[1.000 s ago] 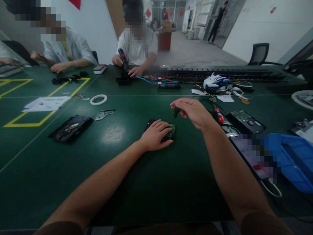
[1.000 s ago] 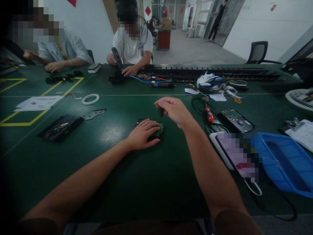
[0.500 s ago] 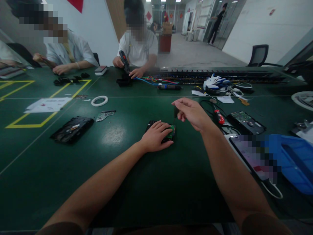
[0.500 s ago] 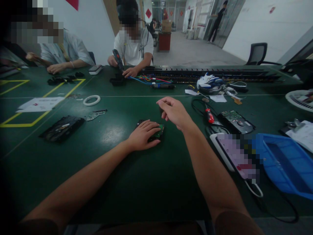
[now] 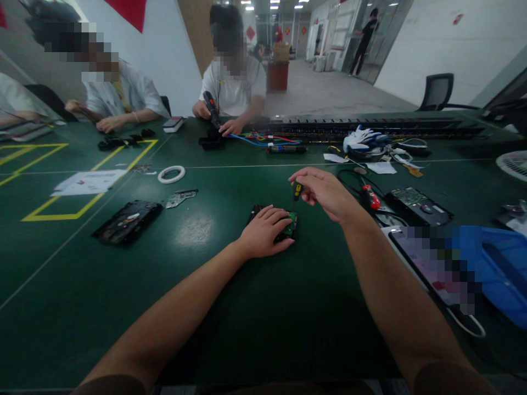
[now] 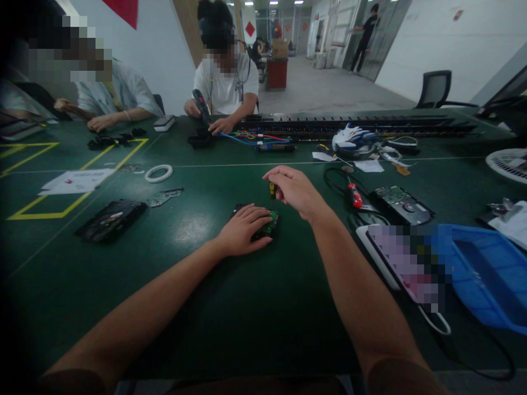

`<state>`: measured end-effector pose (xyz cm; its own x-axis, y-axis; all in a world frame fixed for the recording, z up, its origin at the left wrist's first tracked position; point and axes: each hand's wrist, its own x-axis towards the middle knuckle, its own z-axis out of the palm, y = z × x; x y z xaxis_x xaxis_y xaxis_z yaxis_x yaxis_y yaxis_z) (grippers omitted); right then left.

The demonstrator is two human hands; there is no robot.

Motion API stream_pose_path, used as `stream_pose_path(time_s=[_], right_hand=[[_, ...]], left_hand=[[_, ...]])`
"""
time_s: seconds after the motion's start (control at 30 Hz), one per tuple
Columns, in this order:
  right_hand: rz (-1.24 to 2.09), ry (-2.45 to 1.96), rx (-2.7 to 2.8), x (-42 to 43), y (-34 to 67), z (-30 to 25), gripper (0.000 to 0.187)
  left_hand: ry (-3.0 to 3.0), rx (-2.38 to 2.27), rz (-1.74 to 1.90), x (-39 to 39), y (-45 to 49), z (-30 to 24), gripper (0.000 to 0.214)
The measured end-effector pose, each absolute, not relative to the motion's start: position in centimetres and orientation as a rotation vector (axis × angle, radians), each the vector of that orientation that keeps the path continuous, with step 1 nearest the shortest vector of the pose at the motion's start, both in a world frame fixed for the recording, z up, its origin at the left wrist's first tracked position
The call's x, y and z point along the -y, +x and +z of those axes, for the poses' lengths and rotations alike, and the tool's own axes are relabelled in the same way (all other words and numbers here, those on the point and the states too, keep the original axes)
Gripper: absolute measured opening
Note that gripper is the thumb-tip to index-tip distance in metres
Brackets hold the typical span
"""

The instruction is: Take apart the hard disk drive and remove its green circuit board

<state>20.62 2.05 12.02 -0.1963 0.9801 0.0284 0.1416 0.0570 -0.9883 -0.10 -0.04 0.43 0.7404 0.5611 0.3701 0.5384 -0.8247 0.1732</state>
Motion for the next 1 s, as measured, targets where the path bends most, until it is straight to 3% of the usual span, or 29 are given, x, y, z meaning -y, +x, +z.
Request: stream_pose_path(time_s=[1.0], right_hand=[[1.207, -1.215, 1.541, -1.97, 20.88, 12.03, 0.008]], left_hand=[[2.892, -0.91, 0.639, -0.07, -0.06, 0.35, 0.058]])
